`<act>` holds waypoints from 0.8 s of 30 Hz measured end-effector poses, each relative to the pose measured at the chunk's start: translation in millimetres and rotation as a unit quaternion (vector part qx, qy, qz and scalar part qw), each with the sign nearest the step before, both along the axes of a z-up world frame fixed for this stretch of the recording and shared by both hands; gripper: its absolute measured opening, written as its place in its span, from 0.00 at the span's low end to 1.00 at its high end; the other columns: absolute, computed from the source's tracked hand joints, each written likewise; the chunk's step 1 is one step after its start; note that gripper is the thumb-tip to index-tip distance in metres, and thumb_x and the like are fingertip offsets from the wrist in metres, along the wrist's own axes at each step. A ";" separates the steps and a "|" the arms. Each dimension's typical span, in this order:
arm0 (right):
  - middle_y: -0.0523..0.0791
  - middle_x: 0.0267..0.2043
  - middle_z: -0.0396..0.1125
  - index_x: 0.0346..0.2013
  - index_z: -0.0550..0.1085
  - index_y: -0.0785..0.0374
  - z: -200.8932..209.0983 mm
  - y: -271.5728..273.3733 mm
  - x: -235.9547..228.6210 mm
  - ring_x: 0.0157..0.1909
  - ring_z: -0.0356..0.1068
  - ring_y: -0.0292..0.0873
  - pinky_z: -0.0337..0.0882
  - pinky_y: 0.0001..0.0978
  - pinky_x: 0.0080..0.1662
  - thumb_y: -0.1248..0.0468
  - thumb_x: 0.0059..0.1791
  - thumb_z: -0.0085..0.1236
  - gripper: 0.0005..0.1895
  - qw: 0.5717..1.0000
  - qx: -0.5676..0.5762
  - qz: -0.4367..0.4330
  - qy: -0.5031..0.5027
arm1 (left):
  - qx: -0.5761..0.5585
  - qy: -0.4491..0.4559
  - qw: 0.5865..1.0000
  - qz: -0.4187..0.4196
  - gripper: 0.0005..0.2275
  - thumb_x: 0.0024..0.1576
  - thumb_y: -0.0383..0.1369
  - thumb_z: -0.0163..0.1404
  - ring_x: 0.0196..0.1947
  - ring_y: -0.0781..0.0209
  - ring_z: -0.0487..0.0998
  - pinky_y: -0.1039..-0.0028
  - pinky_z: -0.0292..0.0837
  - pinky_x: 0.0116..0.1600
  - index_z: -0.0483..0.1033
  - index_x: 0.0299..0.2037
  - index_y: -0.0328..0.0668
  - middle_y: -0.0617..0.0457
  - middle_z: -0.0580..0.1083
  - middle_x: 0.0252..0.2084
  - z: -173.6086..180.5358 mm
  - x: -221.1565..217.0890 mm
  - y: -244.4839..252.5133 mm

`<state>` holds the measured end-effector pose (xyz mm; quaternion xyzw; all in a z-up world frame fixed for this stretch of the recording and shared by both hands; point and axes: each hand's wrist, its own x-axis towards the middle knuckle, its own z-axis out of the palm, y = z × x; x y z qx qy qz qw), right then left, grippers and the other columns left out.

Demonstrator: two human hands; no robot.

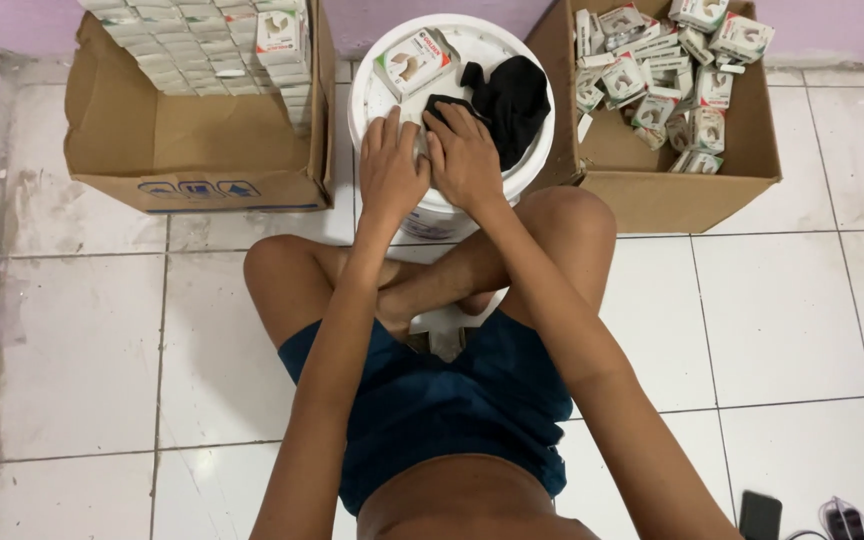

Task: Cleaning small product boxes with a cloth and stacking them neatly into a larger cardboard box.

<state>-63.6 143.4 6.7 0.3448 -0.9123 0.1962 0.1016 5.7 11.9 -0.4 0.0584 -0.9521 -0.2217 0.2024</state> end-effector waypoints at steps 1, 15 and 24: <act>0.46 0.69 0.63 0.65 0.72 0.53 3.4 0.7 5.7 0.73 0.56 0.48 0.56 0.46 0.70 0.51 0.62 0.30 0.26 1.000 0.002 0.003 -0.003 | 0.002 -0.003 1.000 0.003 0.14 0.57 0.32 0.48 0.65 0.44 0.61 0.54 0.51 0.72 0.70 0.53 0.43 0.36 0.64 0.68 -1.2 2.6 -0.1; 0.49 0.70 0.59 0.67 0.69 0.51 9.4 3.5 4.5 0.73 0.51 0.52 0.53 0.52 0.68 0.62 0.55 0.46 0.24 0.994 0.093 0.037 0.048 | -0.003 0.011 1.000 -0.028 0.10 0.63 0.31 0.44 0.67 0.41 0.61 0.50 0.52 0.71 0.72 0.51 0.37 0.33 0.63 0.68 12.4 7.4 -1.7; 0.55 0.70 0.59 0.66 0.70 0.60 13.0 -7.9 16.4 0.75 0.49 0.59 0.55 0.55 0.69 0.68 0.52 0.47 0.26 0.998 0.064 -0.012 0.006 | -0.002 -0.057 0.998 -0.005 0.12 0.63 0.29 0.42 0.70 0.44 0.57 0.52 0.48 0.74 0.71 0.55 0.42 0.39 0.60 0.72 21.0 5.5 0.1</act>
